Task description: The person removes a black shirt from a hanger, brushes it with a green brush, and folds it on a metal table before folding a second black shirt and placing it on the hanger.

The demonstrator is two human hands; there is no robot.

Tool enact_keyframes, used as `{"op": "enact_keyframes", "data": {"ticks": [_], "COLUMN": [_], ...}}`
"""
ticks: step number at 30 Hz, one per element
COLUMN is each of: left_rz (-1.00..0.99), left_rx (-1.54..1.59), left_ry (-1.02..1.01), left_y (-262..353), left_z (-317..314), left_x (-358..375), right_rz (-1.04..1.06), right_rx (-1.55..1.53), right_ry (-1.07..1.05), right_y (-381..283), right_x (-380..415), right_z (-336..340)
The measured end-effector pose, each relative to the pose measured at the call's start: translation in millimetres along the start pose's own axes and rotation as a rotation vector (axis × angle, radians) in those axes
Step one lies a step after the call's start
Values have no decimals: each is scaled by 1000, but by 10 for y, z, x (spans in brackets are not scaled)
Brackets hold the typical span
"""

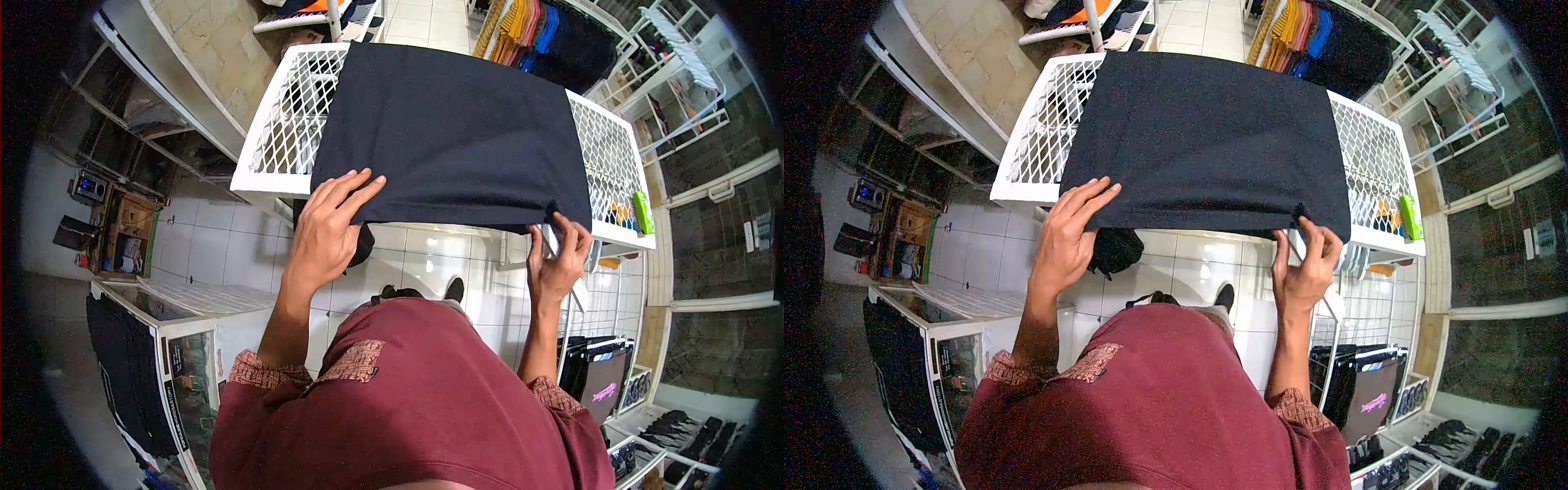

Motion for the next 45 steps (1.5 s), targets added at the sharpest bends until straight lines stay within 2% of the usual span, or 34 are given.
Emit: {"op": "enact_keyframes", "data": {"ticks": [3,9,12,13,15,16,19,20,22,23,26,32,34,38,40,43,45], "left_rz": [4,67,59,-2,-91,-117,-95,-104,-34,-54,-52,14,56,58,-39,-105,-142], "left_rx": [-16,-153,-36,-11,-32,-26,-25,-23,-67,-73,-122,-157,-171,-183,-162,-107,-75], "left_ry": [-29,-190,-272,-242,-138,-76,-81,-77,-32,6,66,136,168,201,223,234,258], "left_y": [21,-80,20,42,62,-31,-324,-371,-494,-496,-500,-576,-584,-587,-449,-269,-143], "left_z": [-25,-118,-157,-179,-244,-308,-566,-620,-651,-634,-612,-582,-551,-517,-470,-432,-426], "left_x": [29,128,0,-107,-417,-562,-833,-854,-904,-893,-871,-827,-826,-791,-798,-802,-805], "right_rz": [-53,13,28,19,166,175,144,145,278,328,330,-55,-132,-121,-27,-71,-89], "right_rx": [39,-3,-56,-54,55,57,141,145,76,69,181,468,396,262,102,-68,-178], "right_ry": [-70,-228,-284,-275,-124,-124,99,108,-3,29,37,112,23,-245,-376,-252,-222], "right_y": [-80,-413,-343,-319,-416,-421,-385,-343,-317,-319,-93,817,1107,1166,989,573,344], "right_x": [-147,-405,-355,-353,-359,-358,-469,-521,-566,-590,-656,-580,-357,-23,-55,-423,-568], "right_z": [-114,-558,-801,-795,-632,-637,-419,-391,-427,-364,-325,90,131,108,137,368,172]}}
Point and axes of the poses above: each hand's wrist, its own x-axis away from the middle knuckle, its own z-axis out of the back of the hand, y = z × x, the point moved 10 cm from there along -x, towards the middle knuckle, and after that the axes turned 13 degrees about x, right-handed, at the moved point
